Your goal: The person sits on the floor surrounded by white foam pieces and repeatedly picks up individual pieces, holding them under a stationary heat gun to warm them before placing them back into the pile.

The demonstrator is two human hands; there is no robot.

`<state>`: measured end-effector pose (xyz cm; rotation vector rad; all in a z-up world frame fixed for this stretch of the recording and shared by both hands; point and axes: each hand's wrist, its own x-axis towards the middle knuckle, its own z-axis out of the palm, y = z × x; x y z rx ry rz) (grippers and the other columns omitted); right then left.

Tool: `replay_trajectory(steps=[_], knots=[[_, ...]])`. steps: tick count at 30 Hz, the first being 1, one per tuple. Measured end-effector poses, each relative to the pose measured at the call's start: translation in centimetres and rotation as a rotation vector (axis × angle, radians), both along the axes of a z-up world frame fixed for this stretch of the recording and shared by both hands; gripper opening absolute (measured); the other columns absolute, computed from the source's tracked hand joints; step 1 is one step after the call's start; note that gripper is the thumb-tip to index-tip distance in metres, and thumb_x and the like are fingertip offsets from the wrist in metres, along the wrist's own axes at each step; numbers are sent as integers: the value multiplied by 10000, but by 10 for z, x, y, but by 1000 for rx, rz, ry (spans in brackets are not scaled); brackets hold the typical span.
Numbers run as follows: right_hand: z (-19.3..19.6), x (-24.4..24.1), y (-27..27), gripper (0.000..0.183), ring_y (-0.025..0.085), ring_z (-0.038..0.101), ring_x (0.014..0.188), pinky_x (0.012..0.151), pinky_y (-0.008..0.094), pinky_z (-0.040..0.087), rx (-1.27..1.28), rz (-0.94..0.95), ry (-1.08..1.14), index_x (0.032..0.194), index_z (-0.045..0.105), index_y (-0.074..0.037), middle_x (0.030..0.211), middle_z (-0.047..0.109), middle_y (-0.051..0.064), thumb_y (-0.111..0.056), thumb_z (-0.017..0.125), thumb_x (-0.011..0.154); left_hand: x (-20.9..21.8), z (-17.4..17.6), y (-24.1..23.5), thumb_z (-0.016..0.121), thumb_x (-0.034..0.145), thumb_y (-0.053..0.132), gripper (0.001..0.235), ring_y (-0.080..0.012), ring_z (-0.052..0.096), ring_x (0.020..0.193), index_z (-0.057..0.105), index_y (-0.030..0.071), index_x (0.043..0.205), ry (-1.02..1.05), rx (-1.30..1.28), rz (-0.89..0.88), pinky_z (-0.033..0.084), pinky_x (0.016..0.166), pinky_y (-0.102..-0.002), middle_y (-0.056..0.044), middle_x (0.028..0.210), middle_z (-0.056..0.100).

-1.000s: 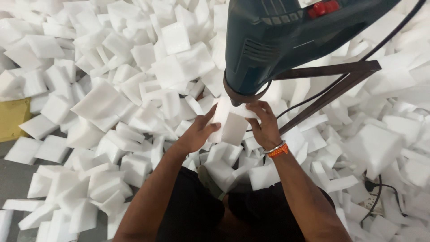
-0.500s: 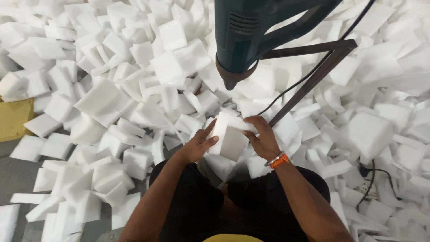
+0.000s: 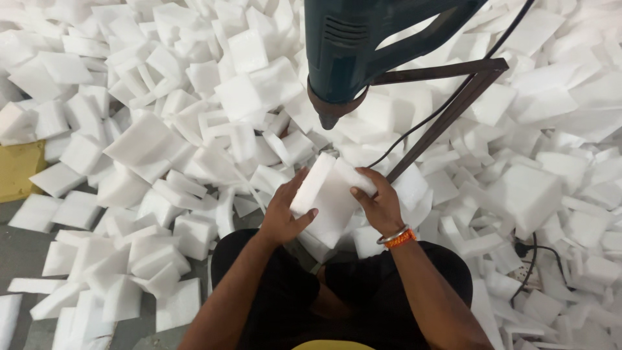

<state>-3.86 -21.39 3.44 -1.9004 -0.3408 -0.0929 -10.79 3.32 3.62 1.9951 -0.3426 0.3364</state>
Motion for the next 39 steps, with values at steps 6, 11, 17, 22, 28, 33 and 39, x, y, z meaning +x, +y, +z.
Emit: replay_trajectory(steps=[6,11,17,22,28,33,39], knots=[[5,39,12,406,73,590,772,661,242,503,72,55,14,1322,655,-99,1079,705,25,-134,739,926,36,18,18,681,812,166,859,-339,597,1191,388,98,1616,160,-107,-29,438,1092,-419,-226,1292,628],[20,72,27,375,73,542,746,664,242,475,112,65,-9,1317,682,-87,958,679,37,-106,740,947,68,28,32,646,806,113,868,-311,465,1393,323,88,1611,119,-331,-193,330,1171,-415,-176,1490,508],[30,86,34,338,69,617,842,745,240,520,98,75,-105,1269,672,-73,1106,729,31,-67,719,934,95,24,46,632,738,101,936,-323,481,1369,331,114,1624,216,-249,-214,338,1176,-434,-170,1385,522],[14,75,35,322,117,680,1003,861,274,548,29,53,-216,1246,682,-57,1193,733,76,-44,733,928,91,-2,44,631,700,113,959,-346,487,1356,350,101,1618,176,-159,-220,331,1189,-449,-185,1381,533],[-5,57,31,305,146,690,1081,936,286,551,23,123,-106,1228,703,-73,1195,751,63,-42,717,925,59,-28,32,643,690,161,977,-354,402,1459,342,73,1616,173,-217,-275,291,1221,-462,-212,1549,439],[-3,35,28,346,172,659,1155,980,310,526,-71,182,-38,1254,668,-77,1237,721,75,-88,759,921,24,-30,29,677,698,180,974,-352,384,1471,308,82,1595,409,-442,-213,300,1191,-456,-208,1599,390],[19,1,20,507,191,636,1217,1016,327,522,-9,152,-72,1339,593,-62,1300,693,79,-157,774,875,-8,-21,22,713,803,137,910,-351,479,1405,322,61,1620,60,-234,-100,346,1180,-449,-222,1508,502]])
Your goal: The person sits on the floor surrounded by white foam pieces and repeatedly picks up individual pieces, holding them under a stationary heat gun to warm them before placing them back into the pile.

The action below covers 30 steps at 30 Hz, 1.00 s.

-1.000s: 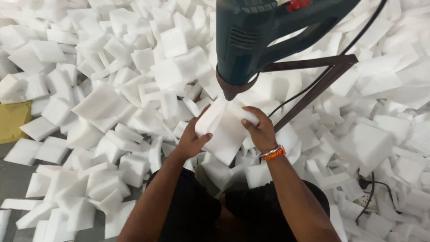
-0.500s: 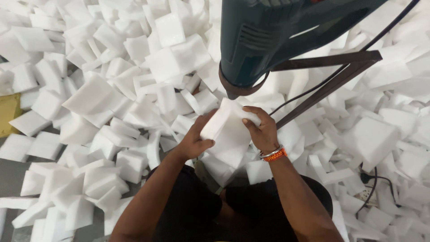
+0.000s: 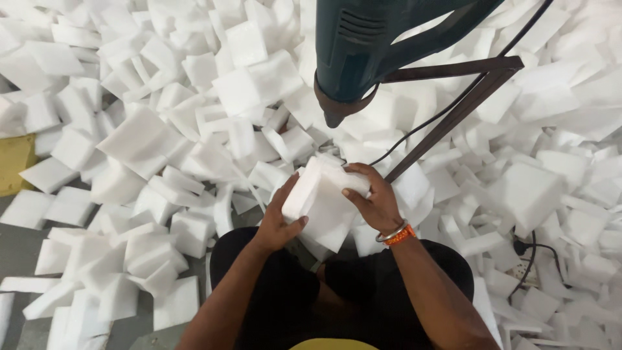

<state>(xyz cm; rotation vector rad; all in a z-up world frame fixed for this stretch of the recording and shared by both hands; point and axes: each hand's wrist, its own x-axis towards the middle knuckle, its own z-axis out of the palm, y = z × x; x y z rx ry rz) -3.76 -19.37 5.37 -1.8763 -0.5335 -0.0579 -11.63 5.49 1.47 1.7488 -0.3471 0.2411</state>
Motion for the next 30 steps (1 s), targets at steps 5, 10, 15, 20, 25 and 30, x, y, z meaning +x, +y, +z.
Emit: replay_trajectory(steps=[5,10,15,20,25,30], knots=[[6,-20,-13,556,195,664,1185,994,331,535,-83,-87,-23,1332,612,-63,1296,703,80,-152,830,828,-11,17,-4,730,834,153,737,-339,561,1286,476,59,1520,-149,241,159,489,1049,-418,-193,1432,567],[-8,-24,-19,527,200,653,1179,982,336,552,63,-147,-82,1331,625,-39,1302,683,103,-113,823,848,-17,33,-14,753,815,171,641,-318,598,1237,573,52,1418,-230,288,227,533,933,-413,-164,1407,610],[-21,-24,-23,486,144,667,1006,845,293,579,231,-165,111,1299,615,-39,1184,685,75,-105,799,854,-21,31,-15,786,809,187,595,-328,630,1215,621,36,1361,-357,300,283,528,1001,-418,-169,1346,650],[-22,-14,-15,466,138,655,980,846,275,561,322,-219,149,1280,615,-9,1133,686,88,-94,802,862,-17,13,-10,791,852,213,636,-333,637,1220,550,16,1406,-312,203,251,518,1019,-417,-193,1369,639],[-4,10,-1,482,182,610,786,707,307,520,51,-452,191,1267,667,-17,956,699,117,-169,846,846,-1,-17,-10,704,957,262,647,-329,606,1283,463,-23,1485,15,-29,234,468,1083,-453,-213,1358,619],[29,40,23,541,95,661,809,710,253,538,135,-380,-100,1301,607,-22,955,704,30,-202,841,847,44,-34,-16,560,1020,371,604,-280,644,1198,450,-14,1472,445,-455,267,530,1017,-434,-165,1339,634]])
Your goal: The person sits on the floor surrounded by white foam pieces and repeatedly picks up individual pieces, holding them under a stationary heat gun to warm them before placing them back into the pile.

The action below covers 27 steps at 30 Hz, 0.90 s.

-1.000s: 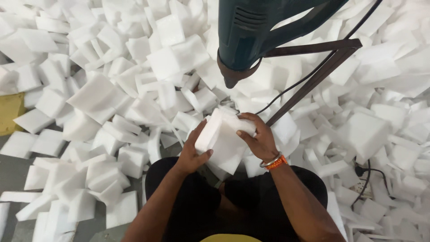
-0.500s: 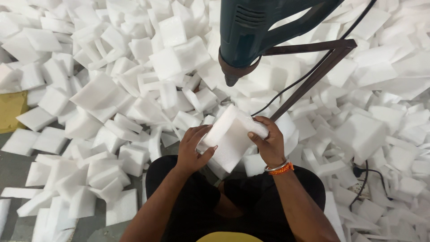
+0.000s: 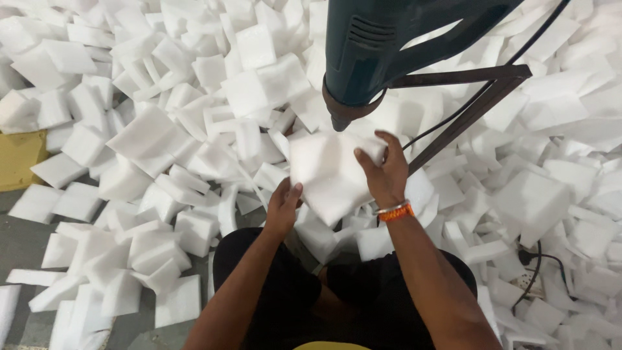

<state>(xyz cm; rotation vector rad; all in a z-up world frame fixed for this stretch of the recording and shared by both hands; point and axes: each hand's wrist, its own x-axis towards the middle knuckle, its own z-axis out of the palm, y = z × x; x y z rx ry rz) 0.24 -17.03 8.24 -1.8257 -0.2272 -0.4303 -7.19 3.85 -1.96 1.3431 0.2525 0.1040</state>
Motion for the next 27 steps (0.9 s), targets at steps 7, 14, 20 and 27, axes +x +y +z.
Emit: replay_trajectory(steps=[7,14,20,27], knots=[[25,17,3,513,103,385,683,619,260,355,68,-63,-40,1374,631,-32,789,441,45,-163,818,916,42,19,0,512,1048,324,594,-253,603,1250,372,-1,1525,-211,-137,-41,528,1032,-414,-155,1412,573],[6,-11,2,463,73,529,867,764,235,464,58,-92,-335,1354,586,-7,1089,632,36,-168,802,977,74,33,2,506,1049,208,537,-255,599,1230,342,86,1545,-199,-175,-99,530,1017,-425,-147,1435,545],[2,4,-2,474,84,551,879,751,251,483,9,-105,-286,1324,620,3,1082,593,17,-229,821,963,78,48,-7,528,1013,260,558,-228,636,1128,386,131,1536,-18,-189,-32,567,920,-402,-135,1376,594],[-17,29,0,371,39,469,670,545,213,386,589,172,361,1202,681,-26,789,527,-71,-214,777,896,3,71,25,726,970,333,534,-158,549,828,627,27,1396,-67,97,181,498,736,-290,-98,947,575]])
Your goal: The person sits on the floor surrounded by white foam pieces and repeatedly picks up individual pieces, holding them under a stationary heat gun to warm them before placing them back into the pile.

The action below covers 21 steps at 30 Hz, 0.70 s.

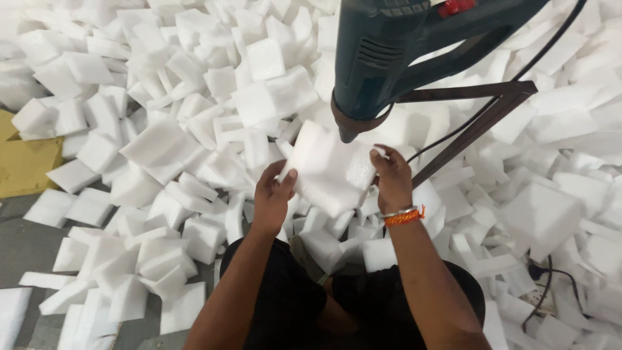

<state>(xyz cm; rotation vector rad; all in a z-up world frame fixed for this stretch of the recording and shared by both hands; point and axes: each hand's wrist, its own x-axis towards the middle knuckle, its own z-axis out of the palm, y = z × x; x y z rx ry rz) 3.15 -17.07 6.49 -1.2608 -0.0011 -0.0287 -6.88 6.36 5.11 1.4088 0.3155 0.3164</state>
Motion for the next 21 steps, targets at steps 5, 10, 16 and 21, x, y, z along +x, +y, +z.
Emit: replay_trajectory(steps=[5,10,16,21], knots=[[-17,-26,10,354,56,417,667,571,221,353,-294,20,-155,1218,711,-22,767,494,-44,-225,787,938,-45,-9,18,709,936,357,559,-165,630,932,611,-13,1344,-5,183,-59,537,758,-308,-85,1128,703],[-19,-71,20,450,92,559,673,594,239,485,-765,169,-253,1233,694,-60,798,625,9,-244,826,844,-88,-19,35,782,883,357,647,-233,698,1010,580,-36,1355,54,558,-54,534,854,-374,-157,1137,734],[-57,-100,56,571,120,638,854,745,292,561,-249,762,-126,1382,528,-94,1091,719,47,-204,753,869,-174,-53,126,770,857,398,525,-287,705,770,667,9,1194,285,858,97,572,725,-426,-157,908,746],[-90,-99,66,510,165,698,925,775,324,576,-373,788,-39,1364,567,-50,1071,741,86,-222,706,905,-353,-66,294,795,810,393,545,-268,706,880,659,41,1203,631,640,473,571,771,-439,-143,1026,730]])
